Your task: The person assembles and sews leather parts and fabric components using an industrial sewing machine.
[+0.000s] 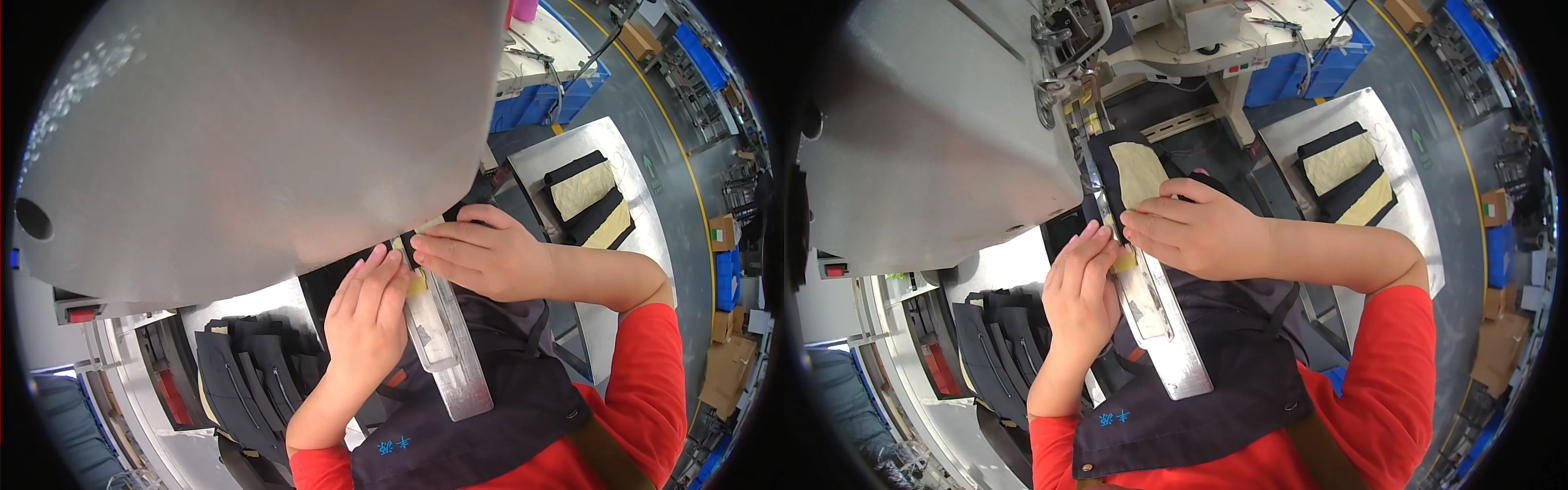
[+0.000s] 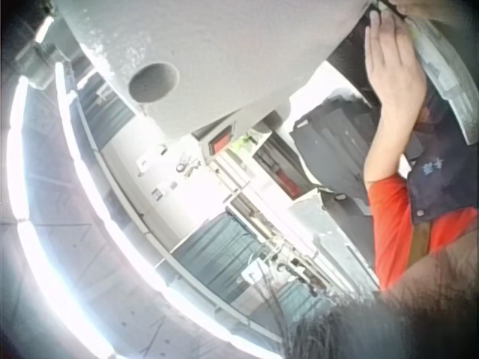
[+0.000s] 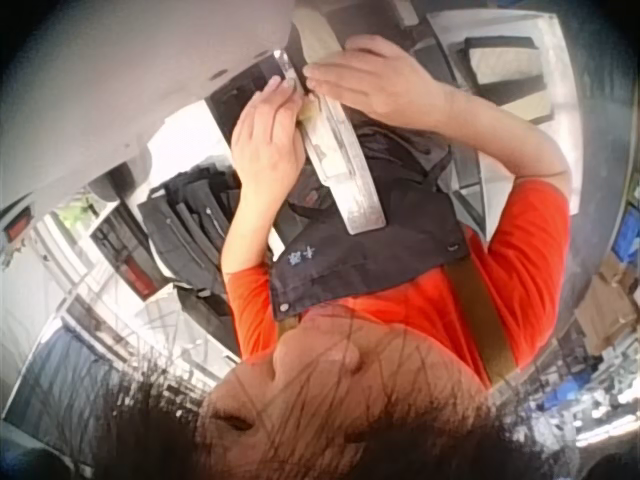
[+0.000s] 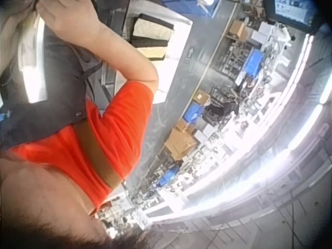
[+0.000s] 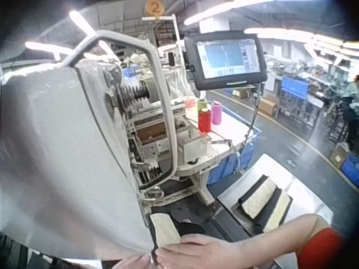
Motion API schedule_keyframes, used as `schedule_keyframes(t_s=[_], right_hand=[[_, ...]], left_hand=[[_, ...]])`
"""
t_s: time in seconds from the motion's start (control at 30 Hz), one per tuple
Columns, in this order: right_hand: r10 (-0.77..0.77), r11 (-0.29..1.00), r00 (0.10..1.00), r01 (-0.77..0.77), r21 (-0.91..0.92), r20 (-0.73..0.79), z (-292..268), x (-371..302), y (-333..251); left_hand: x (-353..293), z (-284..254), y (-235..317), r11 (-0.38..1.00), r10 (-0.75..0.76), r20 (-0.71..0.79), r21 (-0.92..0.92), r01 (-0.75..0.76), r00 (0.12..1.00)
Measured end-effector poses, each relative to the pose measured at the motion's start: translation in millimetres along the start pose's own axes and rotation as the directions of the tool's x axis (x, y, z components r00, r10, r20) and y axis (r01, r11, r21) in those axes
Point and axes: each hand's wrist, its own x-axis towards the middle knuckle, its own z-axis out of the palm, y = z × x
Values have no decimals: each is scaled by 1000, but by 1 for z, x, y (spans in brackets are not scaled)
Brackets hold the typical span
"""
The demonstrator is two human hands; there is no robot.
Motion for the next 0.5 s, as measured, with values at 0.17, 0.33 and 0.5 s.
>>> schedule_keyframes(t_s=[0.17,0.33,0.5], right_hand=[[-8,1000,1000,8,-10,-11,5,4,13],[-10,1000,1000,10,1,2,9,10,24],[-6,999,1000,6,-33,-7,12,17,34]], left_hand=[[10,2,-6,998,-24,3,-57,24,1000],[14,3,-13,997,-58,26,-55,59,998],[10,12,-23,987,-154,23,-44,155,988]])
